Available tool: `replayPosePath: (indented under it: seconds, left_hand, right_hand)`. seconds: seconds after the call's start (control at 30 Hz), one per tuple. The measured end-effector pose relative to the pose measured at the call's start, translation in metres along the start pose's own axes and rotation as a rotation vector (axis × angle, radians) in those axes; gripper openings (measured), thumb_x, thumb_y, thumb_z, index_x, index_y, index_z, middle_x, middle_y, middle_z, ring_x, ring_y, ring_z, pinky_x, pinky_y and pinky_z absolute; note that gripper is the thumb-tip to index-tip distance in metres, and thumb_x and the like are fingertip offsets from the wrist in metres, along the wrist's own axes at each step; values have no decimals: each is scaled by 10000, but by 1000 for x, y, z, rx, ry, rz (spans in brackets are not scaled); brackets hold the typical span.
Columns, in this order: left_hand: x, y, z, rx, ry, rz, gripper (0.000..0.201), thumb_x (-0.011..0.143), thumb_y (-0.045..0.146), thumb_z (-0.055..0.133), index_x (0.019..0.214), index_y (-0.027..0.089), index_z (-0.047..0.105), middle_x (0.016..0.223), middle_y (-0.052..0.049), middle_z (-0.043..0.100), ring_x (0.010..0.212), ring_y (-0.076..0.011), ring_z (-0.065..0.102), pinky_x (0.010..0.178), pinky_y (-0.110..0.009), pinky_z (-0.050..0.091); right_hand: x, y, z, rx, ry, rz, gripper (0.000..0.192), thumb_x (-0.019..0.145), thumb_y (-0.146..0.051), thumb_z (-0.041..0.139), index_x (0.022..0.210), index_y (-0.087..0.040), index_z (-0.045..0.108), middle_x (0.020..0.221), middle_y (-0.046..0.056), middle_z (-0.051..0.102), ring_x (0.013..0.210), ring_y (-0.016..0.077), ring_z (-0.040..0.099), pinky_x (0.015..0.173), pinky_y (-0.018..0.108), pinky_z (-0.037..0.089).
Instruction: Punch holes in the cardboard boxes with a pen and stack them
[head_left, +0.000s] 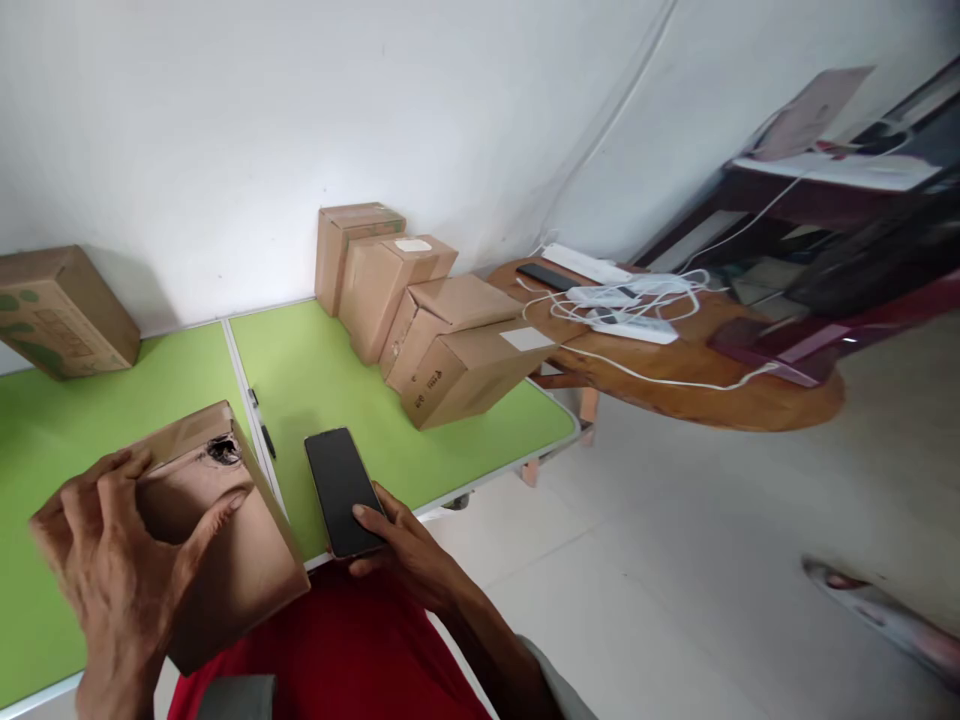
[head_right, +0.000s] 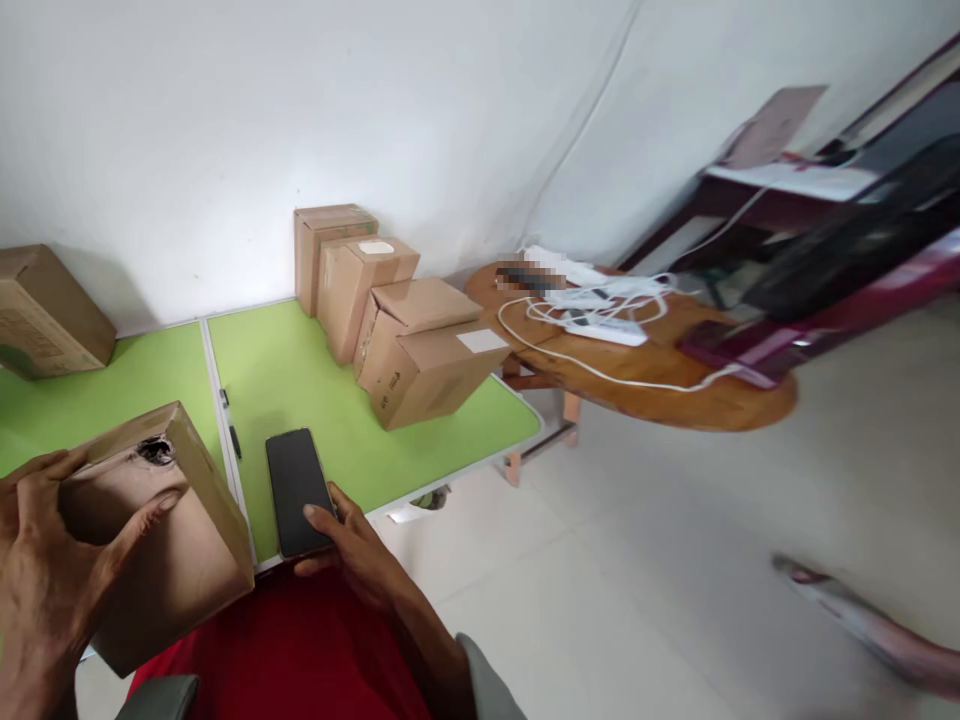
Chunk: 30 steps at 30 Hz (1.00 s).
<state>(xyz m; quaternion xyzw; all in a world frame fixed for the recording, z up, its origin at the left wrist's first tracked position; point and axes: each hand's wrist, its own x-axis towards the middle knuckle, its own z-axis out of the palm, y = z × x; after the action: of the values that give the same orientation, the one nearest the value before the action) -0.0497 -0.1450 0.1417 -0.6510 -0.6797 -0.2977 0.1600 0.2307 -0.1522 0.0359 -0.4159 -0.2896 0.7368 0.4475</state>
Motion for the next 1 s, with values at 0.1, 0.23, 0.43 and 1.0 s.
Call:
replayPosePath:
  seconds: [0.1, 0.23, 0.43, 1.0]
  left_hand:
    - [1, 1, -1, 3, 7, 7, 889, 951, 916, 534, 1442, 182, 638, 1498, -287, 655, 1423, -498, 581, 1290, -708, 330]
    - [2, -2, -2, 0, -13, 16, 888, 933, 907, 578, 1439, 179, 635, 1486, -283, 662, 1408, -510, 588, 1263, -732, 353]
    - [-3, -8, -2, 26, 3, 54, 707, 983, 783, 598, 1402, 215, 630, 1465, -251, 668, 1405, -486, 581, 1244, -712, 383]
    - [-6, -4, -2, 2, 3, 35, 783, 972, 808, 618, 1423, 168, 635, 1512, -289, 645, 1443, -508, 556, 1256, -705, 367]
  right_hand:
    - [-11, -18, 21, 34, -122, -89, 590, 941, -613, 883, 1349, -265, 637, 968, 13, 763, 752, 186, 802, 591, 254, 645]
    - [-14, -41, 59, 16, -265, -152, 560, 982, -610, 855, 1371, -274, 632, 1007, -5, 774, 651, 139, 782, 642, 259, 668]
    - [-5, -45, 96, 55, -467, -111, 570, 981, -581, 864, 1418, -295, 638, 1128, 7, 765, 697, 145, 808, 631, 267, 709]
    - [2, -32, 82, 47, -385, -209, 522, 983, -622, 844, 1329, -275, 666, 1089, 25, 752, 659, 146, 719, 540, 267, 652]
